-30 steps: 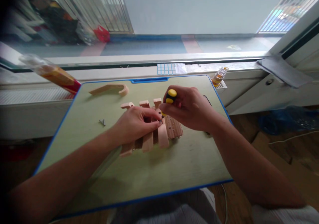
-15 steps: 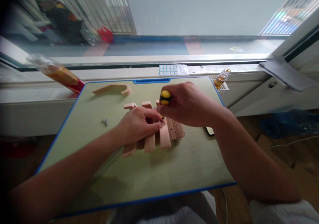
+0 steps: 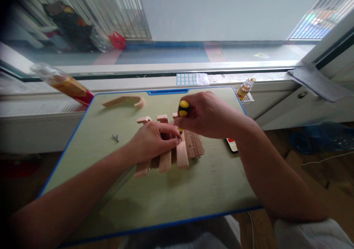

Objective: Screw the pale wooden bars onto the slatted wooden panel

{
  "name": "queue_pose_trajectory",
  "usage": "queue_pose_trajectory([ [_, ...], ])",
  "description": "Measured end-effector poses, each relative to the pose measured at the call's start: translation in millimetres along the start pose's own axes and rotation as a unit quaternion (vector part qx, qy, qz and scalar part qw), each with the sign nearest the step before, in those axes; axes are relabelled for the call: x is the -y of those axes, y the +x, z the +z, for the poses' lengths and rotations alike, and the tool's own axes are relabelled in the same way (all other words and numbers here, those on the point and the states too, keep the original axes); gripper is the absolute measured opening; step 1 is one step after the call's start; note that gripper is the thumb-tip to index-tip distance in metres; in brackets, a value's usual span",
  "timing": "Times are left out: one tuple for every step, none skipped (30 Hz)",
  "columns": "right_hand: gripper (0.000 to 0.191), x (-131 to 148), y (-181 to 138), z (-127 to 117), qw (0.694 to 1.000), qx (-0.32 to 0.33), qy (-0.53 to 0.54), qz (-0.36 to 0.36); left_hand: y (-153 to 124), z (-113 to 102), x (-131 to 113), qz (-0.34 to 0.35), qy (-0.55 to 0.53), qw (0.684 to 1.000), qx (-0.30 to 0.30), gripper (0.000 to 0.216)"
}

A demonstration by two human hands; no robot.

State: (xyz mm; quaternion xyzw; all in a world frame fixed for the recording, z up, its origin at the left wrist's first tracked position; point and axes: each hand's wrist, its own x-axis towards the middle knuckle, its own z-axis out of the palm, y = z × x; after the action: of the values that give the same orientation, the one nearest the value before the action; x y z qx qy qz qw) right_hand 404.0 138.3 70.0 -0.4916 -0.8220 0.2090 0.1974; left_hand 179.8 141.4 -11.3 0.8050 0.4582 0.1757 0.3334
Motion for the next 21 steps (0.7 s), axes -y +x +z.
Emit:
queue_pose_trajectory([
  [0.024, 0, 0, 0, 1.000, 0.001, 0.001, -0.001, 0, 0, 0, 0.001, 0.000, 1.000, -0.001, 0.015],
  [0.023, 1, -1, 0, 1.000, 0.004, 0.004, -0.002, 0, 0, 1, 0.001, 0.000, 1.000, -0.003, 0.015],
  [0.022, 2, -1, 0, 1.000, 0.008, 0.006, -0.003, 0, 1, 1, 0.001, 0.000, 1.000, -0.005, 0.015],
  [0.021, 3, -2, -1, 1.000, 0.013, 0.008, -0.005, 0, 1, 1, 0.001, 0.000, 1.000, -0.007, 0.015],
  [0.020, 4, -3, -1, 1.000, 0.018, 0.007, -0.006, 0, 1, 1, 0.000, -0.001, 1.000, -0.009, 0.015],
  [0.019, 5, -3, -1, 1.000, 0.021, 0.005, -0.007, 0, 1, 1, -0.001, 0.000, 1.000, -0.010, 0.015],
  [0.018, 6, -4, -2, 1.000, 0.023, 0.002, -0.009, 0, 1, 1, -0.001, 0.001, 1.000, -0.010, 0.015],
  [0.018, 7, -4, -2, 1.000, 0.022, -0.001, -0.011, 0, 1, 0, -0.001, 0.003, 1.000, -0.010, 0.015],
  [0.018, 8, -4, -2, 1.000, 0.020, -0.004, -0.012, 0, 1, 0, -0.001, 0.007, 1.000, -0.011, 0.015],
  [0.018, 8, -4, -2, 1.000, 0.019, -0.005, -0.013, 0, 0, -1, -0.002, 0.011, 1.000, -0.012, 0.016],
  [0.018, 8, -4, -2, 1.000, 0.020, -0.005, -0.013, 0, 0, -1, -0.004, 0.016, 1.000, -0.012, 0.017],
  [0.018, 8, -3, -1, 1.000, 0.021, -0.004, -0.012, 0, -1, -1, -0.006, 0.019, 1.000, -0.011, 0.018],
  [0.017, 9, -2, -1, 1.000, 0.023, -0.004, -0.011, 0, -1, -2, -0.010, 0.020, 1.000, -0.009, 0.019],
  [0.017, 9, -2, -1, 1.000, 0.024, -0.004, -0.009, -1, -1, -2, -0.014, 0.019, 1.000, -0.006, 0.020],
  [0.018, 9, -1, 0, 1.000, 0.023, -0.005, -0.008, -1, -1, -1, -0.017, 0.015, 1.000, -0.002, 0.020],
  [0.018, 10, -1, 0, 1.000, 0.023, -0.006, -0.007, -1, -1, -1, -0.018, 0.009, 1.000, 0.000, 0.021],
  [0.018, 11, -1, 0, 1.000, 0.022, -0.007, -0.007, -1, -2, -1, -0.018, 0.004, 1.000, 0.002, 0.021],
  [0.018, 11, -1, 0, 1.000, 0.022, -0.008, -0.007, -1, -2, -1, -0.016, -0.001, 1.000, 0.004, 0.021],
  [0.018, 12, -2, 1, 1.000, 0.022, -0.009, -0.008, -1, -2, -2, -0.014, -0.002, 1.000, 0.006, 0.021],
  [0.017, 13, -2, 1, 1.000, 0.023, -0.010, -0.009, -1, -2, -2, -0.012, -0.001, 1.000, 0.007, 0.020],
  [0.017, 14, -2, 1, 1.000, 0.025, -0.009, -0.009, -1, -2, -2, -0.010, 0.002, 1.000, 0.007, 0.020],
])
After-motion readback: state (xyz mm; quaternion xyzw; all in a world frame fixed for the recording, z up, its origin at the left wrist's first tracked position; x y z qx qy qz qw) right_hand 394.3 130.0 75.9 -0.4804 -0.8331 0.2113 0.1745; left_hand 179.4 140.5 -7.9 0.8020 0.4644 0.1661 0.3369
